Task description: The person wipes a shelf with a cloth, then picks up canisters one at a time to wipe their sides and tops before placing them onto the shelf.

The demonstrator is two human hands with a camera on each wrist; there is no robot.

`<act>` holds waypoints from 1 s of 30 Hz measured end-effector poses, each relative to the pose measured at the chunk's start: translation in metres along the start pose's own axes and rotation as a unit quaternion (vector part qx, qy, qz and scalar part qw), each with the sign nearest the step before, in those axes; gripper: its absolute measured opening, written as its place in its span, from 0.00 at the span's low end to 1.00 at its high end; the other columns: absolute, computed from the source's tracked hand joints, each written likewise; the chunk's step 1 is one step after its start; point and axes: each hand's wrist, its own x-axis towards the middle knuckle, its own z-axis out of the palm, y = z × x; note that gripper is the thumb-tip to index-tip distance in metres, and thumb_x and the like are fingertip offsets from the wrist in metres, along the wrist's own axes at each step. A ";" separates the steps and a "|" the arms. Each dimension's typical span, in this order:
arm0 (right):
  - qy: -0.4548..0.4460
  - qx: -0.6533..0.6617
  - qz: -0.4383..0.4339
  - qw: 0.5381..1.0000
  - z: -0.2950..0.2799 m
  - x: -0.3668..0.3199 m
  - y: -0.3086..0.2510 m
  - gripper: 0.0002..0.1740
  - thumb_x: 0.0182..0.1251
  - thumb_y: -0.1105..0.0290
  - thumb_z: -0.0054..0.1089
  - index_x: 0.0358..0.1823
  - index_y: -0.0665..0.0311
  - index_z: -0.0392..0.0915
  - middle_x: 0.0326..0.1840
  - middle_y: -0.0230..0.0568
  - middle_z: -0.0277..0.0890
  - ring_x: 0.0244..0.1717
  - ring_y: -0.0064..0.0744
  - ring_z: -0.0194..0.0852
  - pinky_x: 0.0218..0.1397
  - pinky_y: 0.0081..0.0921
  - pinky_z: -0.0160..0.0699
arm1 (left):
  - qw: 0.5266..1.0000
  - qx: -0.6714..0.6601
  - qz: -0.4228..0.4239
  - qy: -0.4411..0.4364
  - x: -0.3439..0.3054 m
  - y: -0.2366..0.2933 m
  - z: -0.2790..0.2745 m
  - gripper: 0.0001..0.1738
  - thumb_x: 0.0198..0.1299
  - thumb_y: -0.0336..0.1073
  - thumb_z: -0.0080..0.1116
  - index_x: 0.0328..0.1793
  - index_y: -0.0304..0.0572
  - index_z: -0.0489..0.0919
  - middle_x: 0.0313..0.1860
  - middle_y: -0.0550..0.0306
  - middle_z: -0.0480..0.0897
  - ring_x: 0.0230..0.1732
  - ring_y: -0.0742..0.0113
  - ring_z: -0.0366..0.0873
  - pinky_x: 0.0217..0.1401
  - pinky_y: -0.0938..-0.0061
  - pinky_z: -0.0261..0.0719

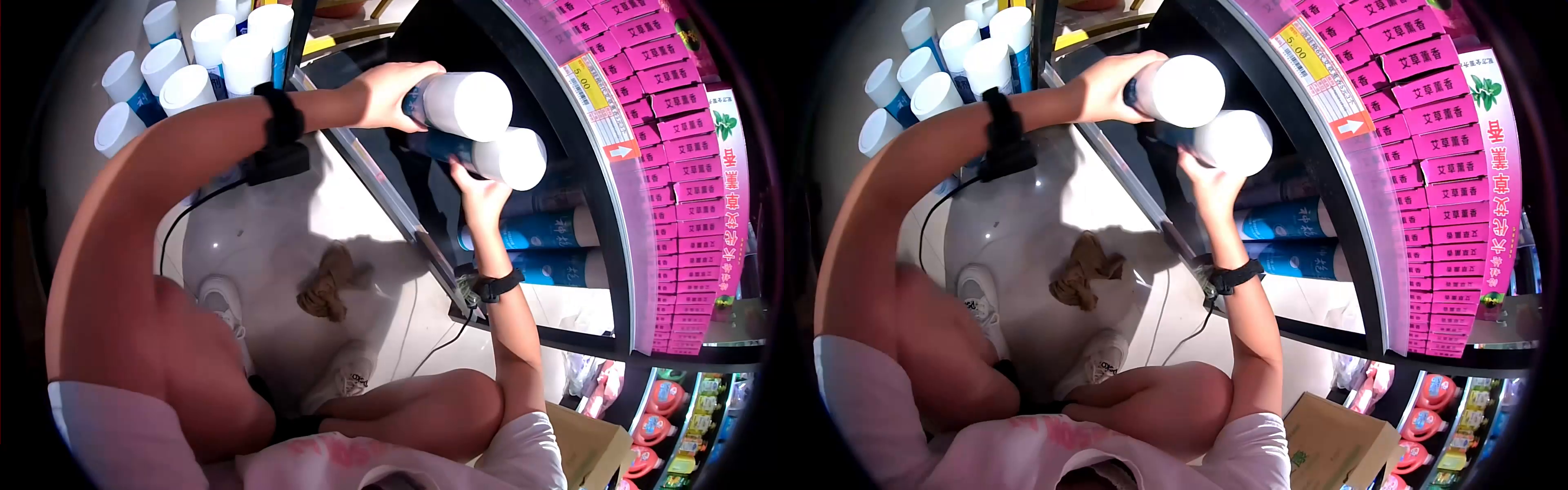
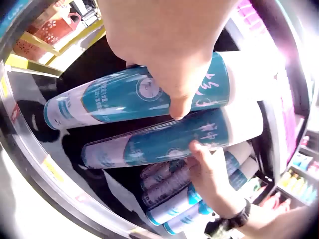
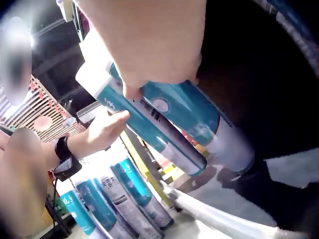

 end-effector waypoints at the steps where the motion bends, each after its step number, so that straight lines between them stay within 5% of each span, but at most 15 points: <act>1: 0.011 -0.050 -0.016 0.999 -0.005 0.002 0.009 0.25 0.41 0.74 0.72 0.41 0.76 0.72 0.36 0.40 0.75 0.35 0.28 0.72 0.44 0.25 0.71 | 1.000 -0.025 0.016 0.004 0.000 -0.007 0.009 0.36 0.36 0.34 0.70 0.55 0.42 0.66 0.48 0.46 0.75 0.52 0.47 0.72 0.54 0.64 0.71; 4: 0.030 -0.107 0.035 0.993 -0.019 0.005 0.019 0.23 0.41 0.69 0.72 0.38 0.73 0.74 0.34 0.43 0.77 0.34 0.30 0.75 0.42 0.26 0.73 | 0.997 -0.050 0.056 0.014 0.009 -0.020 0.036 0.32 0.37 0.35 0.70 0.49 0.40 0.67 0.42 0.45 0.75 0.47 0.46 0.73 0.49 0.62 0.72; 5: 0.062 -0.128 -0.011 0.990 -0.022 0.007 0.021 0.23 0.41 0.69 0.73 0.38 0.73 0.74 0.35 0.44 0.76 0.35 0.31 0.74 0.45 0.27 0.72 | 0.997 -0.040 0.056 0.032 0.015 -0.026 0.046 0.30 0.37 0.37 0.71 0.47 0.38 0.68 0.37 0.44 0.75 0.44 0.46 0.73 0.46 0.62 0.73; 6: 0.094 -0.149 -0.056 0.983 -0.025 0.010 0.024 0.23 0.42 0.68 0.73 0.39 0.73 0.74 0.36 0.44 0.76 0.37 0.33 0.73 0.47 0.27 0.70 | 0.999 -0.012 0.031 0.039 0.023 -0.030 0.053 0.32 0.37 0.39 0.71 0.48 0.35 0.68 0.39 0.40 0.76 0.44 0.45 0.75 0.46 0.63 0.74; 9: 0.113 -0.113 -0.011 0.987 -0.037 0.027 0.047 0.38 0.40 0.65 0.76 0.51 0.76 0.65 0.51 0.51 0.69 0.51 0.38 0.67 0.57 0.29 0.64 | 0.996 -0.043 -0.033 0.066 0.043 -0.036 0.074 0.38 0.38 0.40 0.72 0.54 0.32 0.66 0.44 0.34 0.76 0.46 0.44 0.76 0.50 0.66 0.75; 11: 0.150 -0.102 0.020 0.983 -0.041 0.040 0.052 0.46 0.38 0.65 0.77 0.58 0.75 0.60 0.57 0.54 0.64 0.58 0.41 0.63 0.63 0.31 0.59 | 0.991 -0.023 -0.056 0.122 0.059 -0.042 0.094 0.41 0.38 0.43 0.71 0.58 0.34 0.66 0.47 0.38 0.76 0.48 0.45 0.75 0.54 0.64 0.73; 15: 0.196 -0.109 0.000 0.975 -0.054 0.078 0.085 0.47 0.39 0.64 0.76 0.61 0.73 0.59 0.61 0.54 0.62 0.62 0.42 0.60 0.66 0.35 0.54 | 0.980 -0.076 -0.147 0.112 0.095 -0.052 0.126 0.48 0.36 0.49 0.70 0.63 0.33 0.62 0.51 0.39 0.74 0.52 0.44 0.73 0.57 0.65 0.71; 18: 0.133 -0.023 0.003 0.991 -0.070 0.109 0.116 0.49 0.41 0.66 0.75 0.64 0.72 0.55 0.63 0.48 0.60 0.62 0.38 0.58 0.64 0.32 0.59 | 0.980 -0.072 -0.075 0.168 0.103 -0.054 0.140 0.50 0.34 0.52 0.69 0.62 0.32 0.63 0.55 0.37 0.71 0.56 0.44 0.70 0.59 0.66 0.69; 21: 0.147 -0.183 -0.031 0.972 -0.072 0.122 0.126 0.49 0.40 0.70 0.75 0.64 0.70 0.55 0.63 0.47 0.60 0.62 0.38 0.58 0.63 0.34 0.61 | 0.980 -0.088 -0.060 0.165 0.109 -0.059 0.153 0.46 0.36 0.53 0.69 0.60 0.34 0.65 0.56 0.37 0.71 0.56 0.45 0.70 0.60 0.65 0.68; 24: 0.199 -0.146 -0.042 0.968 -0.063 0.113 0.120 0.49 0.39 0.70 0.75 0.64 0.70 0.55 0.63 0.47 0.60 0.62 0.40 0.58 0.63 0.36 0.61 | 0.977 -0.111 -0.066 0.168 0.108 -0.057 0.167 0.45 0.34 0.53 0.69 0.58 0.36 0.67 0.53 0.38 0.73 0.54 0.44 0.72 0.57 0.64 0.70; 27: 0.195 -0.317 -0.022 0.928 -0.056 0.118 0.109 0.51 0.38 0.68 0.75 0.65 0.69 0.53 0.64 0.49 0.58 0.63 0.42 0.57 0.65 0.39 0.59 | 0.972 -0.130 -0.124 0.150 0.104 -0.069 0.173 0.47 0.30 0.53 0.71 0.57 0.36 0.67 0.50 0.38 0.75 0.51 0.44 0.74 0.54 0.63 0.73; 30: 0.140 -0.328 0.082 0.931 -0.050 0.116 0.103 0.54 0.38 0.65 0.75 0.67 0.68 0.49 0.65 0.51 0.55 0.64 0.45 0.55 0.67 0.41 0.55 | 0.970 -0.142 -0.152 0.124 0.102 -0.088 0.181 0.48 0.29 0.52 0.72 0.58 0.39 0.66 0.50 0.39 0.75 0.51 0.44 0.74 0.54 0.62 0.73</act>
